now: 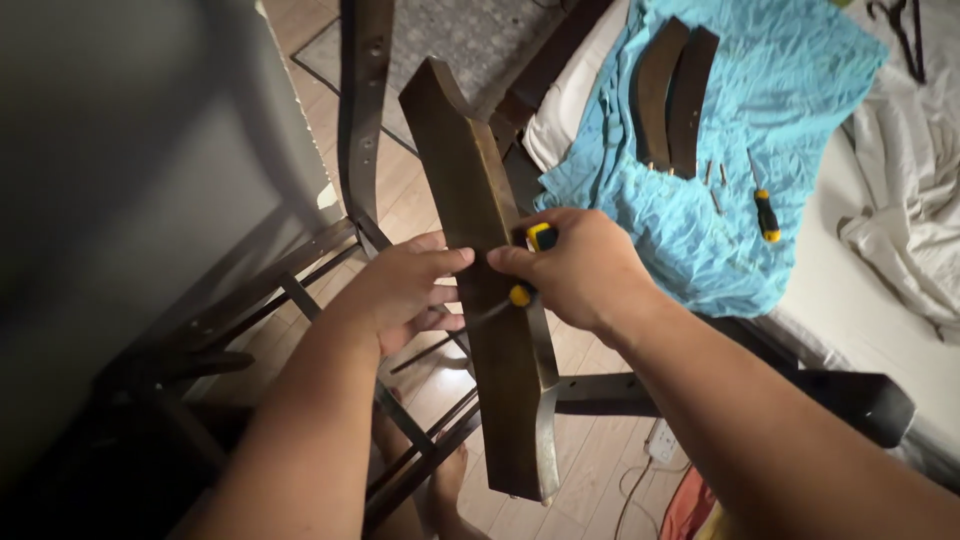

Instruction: The person assembles a wooden chair frame using a screwdriver. They tighten screws at the leg joints and attach curved wooden backrest pieces to the frame, securing them with screws.

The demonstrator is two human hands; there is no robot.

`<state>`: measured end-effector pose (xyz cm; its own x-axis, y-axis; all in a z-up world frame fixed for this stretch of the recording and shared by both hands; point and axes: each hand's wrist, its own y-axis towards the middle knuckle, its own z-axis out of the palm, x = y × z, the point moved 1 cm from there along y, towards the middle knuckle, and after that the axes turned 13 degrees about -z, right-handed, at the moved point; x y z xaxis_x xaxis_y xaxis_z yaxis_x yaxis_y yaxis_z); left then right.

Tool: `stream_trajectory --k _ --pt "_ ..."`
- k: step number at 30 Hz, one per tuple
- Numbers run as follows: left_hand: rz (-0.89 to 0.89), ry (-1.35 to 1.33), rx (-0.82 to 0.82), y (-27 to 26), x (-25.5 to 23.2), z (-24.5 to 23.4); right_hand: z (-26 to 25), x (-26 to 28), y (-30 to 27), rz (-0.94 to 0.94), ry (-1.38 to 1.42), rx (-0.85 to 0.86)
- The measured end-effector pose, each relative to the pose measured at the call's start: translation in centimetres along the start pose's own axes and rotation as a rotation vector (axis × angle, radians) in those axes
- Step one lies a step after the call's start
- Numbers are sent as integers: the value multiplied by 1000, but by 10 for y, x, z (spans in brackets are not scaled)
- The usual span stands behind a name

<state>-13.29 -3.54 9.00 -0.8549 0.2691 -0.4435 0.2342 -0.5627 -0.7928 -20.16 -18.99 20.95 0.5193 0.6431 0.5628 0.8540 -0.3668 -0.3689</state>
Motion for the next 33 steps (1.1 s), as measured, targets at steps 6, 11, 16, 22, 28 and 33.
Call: stream_trajectory --k 6,11,16,22,28,33 --pt "-19 -24 -94 0 -3 10 -6 7 -3 -37 -73 -4" --pt "109 -30 39 -2 -20 16 -19 13 6 2 -64 -12" --pt "111 -90 -28 -1 -38 36 -41 22 15 -160 -196 -30" --pt "251 -139 -11 -5 -47 55 -54 28 20 -22 -240 -26" --pt "356 -186 -12 -4 -53 70 -63 31 26 -151 -369 -40" --pt "320 -206 -33 2 -44 81 -69 24 29 -98 -383 12"
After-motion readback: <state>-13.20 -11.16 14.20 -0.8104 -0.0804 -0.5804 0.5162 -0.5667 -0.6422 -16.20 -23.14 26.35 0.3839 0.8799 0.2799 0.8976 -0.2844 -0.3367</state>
